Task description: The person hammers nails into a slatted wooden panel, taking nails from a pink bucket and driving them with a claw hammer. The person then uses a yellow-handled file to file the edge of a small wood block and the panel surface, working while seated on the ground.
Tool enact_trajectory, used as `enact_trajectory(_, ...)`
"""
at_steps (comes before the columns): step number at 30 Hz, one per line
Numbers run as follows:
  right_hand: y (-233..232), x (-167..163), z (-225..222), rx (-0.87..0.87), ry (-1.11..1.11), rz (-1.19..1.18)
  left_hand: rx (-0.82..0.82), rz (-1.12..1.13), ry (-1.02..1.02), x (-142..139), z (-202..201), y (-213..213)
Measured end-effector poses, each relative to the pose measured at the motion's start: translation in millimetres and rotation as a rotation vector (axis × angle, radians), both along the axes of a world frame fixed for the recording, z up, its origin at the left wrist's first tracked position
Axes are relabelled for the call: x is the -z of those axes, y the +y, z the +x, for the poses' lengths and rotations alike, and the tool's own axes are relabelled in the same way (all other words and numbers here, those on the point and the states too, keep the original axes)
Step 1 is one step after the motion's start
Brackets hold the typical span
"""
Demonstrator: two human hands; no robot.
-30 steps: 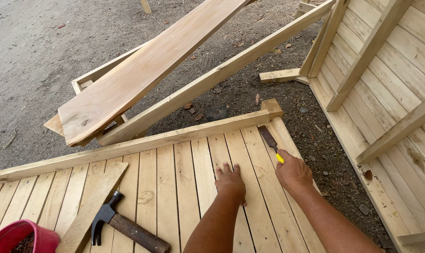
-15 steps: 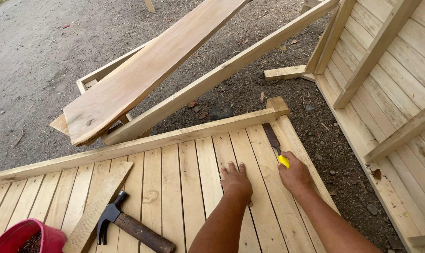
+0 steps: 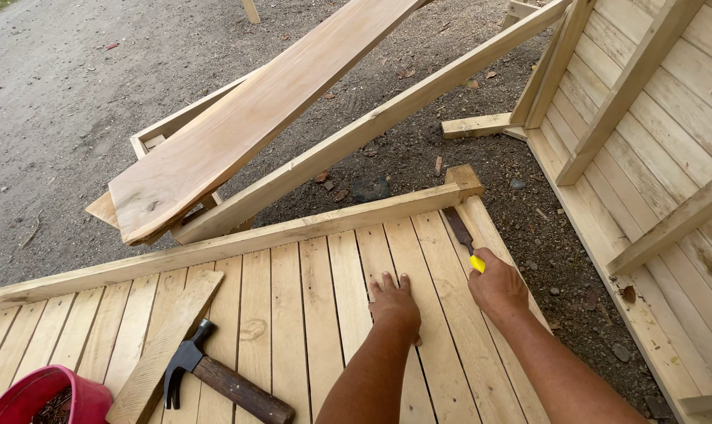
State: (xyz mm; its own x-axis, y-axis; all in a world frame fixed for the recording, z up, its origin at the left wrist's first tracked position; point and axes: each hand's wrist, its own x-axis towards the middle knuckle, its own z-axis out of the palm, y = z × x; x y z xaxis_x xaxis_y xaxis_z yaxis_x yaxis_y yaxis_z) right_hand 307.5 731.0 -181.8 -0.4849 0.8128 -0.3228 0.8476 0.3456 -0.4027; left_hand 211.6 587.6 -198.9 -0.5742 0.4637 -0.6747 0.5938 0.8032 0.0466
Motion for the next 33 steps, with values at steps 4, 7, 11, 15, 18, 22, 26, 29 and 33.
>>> enact_trajectory(4, 16.3, 4.4, 7.0, 0.134, 0.222, -0.177, 0.009, 0.002, 0.017, -1.1, -1.1, -2.3)
enact_trajectory(7, 28.9, 3.8, 13.7, 0.039, 0.165, -0.006, -0.008, 0.028, 0.007, -4.8, -1.8, -2.4)
enact_trajectory(11, 24.4, 0.7, 20.0, 0.016, 0.048, 0.029, 0.000, 0.025, -0.007, -7.4, -1.1, -3.8)
enact_trajectory(15, 18.3, -8.2, 15.3, 0.020, 0.013, 0.024, -0.008, 0.037, 0.005, -5.8, 0.3, -5.5)
enact_trajectory(18, 16.9, -12.6, 6.5, 0.004, -0.003, 0.053, -0.029, 0.039, -0.002, -3.9, -0.2, -4.7)
enact_trajectory(22, 13.1, -10.5, 3.5, 0.017, -0.013, 0.048, -0.025, 0.024, 0.006, -1.9, -1.3, -1.8)
enact_trajectory(26, 9.9, -5.4, 7.1, 0.003, -0.035, 0.050, -0.030, 0.032, 0.011, 0.5, -1.4, -1.3)
enact_trajectory(29, 8.0, -0.9, 7.0, -0.006, -0.055, 0.057, -0.033, 0.027, 0.007, 1.7, -1.5, -1.3)
enact_trajectory(33, 3.1, 7.4, 13.2, -0.075, -0.071, 0.118, -0.030, 0.036, 0.016, 1.5, -2.2, -2.2)
